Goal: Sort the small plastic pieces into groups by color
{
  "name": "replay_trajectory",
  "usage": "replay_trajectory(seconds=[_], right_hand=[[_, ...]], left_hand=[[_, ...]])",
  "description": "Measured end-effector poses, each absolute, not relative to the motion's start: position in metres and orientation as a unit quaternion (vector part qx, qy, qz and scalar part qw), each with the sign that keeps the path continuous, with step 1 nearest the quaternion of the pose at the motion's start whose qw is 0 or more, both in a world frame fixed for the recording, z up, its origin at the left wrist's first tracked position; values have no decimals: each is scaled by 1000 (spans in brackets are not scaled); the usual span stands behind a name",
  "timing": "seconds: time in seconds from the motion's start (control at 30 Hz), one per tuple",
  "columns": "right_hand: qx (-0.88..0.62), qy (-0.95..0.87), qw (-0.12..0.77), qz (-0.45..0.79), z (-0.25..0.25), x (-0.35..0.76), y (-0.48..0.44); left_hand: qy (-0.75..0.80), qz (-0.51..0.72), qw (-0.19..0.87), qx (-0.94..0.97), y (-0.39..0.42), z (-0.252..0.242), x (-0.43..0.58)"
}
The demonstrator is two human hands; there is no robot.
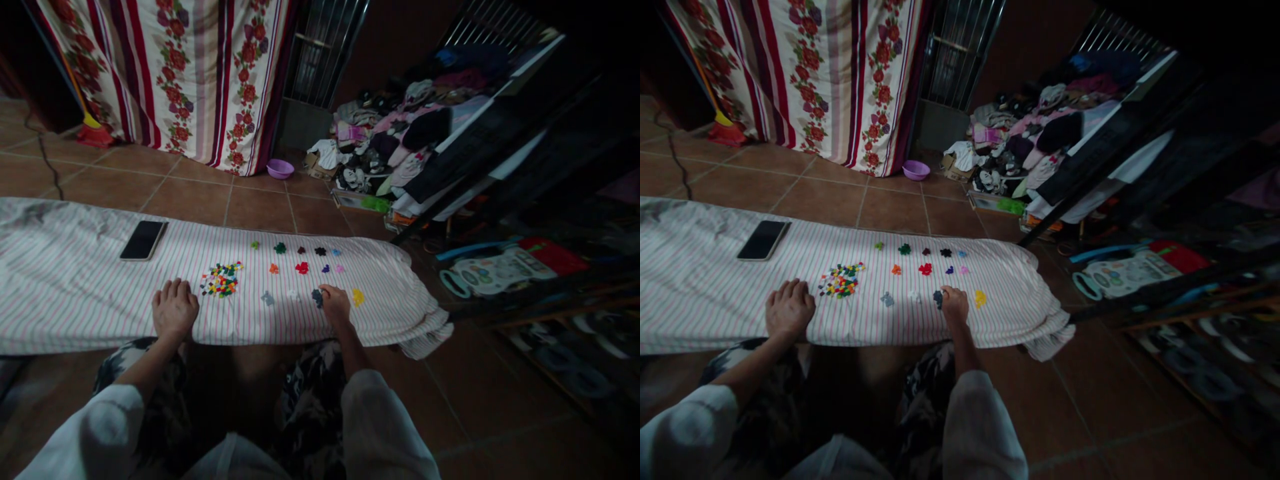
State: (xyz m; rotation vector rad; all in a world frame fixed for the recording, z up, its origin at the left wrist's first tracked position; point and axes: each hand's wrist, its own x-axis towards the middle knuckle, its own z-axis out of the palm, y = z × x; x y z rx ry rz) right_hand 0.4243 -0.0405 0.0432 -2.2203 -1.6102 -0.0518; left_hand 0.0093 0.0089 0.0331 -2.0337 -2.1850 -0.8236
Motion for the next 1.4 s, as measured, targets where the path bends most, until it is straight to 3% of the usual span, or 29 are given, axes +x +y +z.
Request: replay_trajectory(seconds=[0.67, 1.07, 1.4], right_hand=[[-809, -561, 172, -11, 33, 423, -46], [-773, -594, 224, -13, 23, 431, -47], [-709, -615, 343, -43, 39, 393, -25]], left_hand=[[-707, -268, 23, -654, 9, 32, 10], [-703, -268, 29, -658, 9, 30, 8], [-713, -258, 19, -652, 11, 30, 9]])
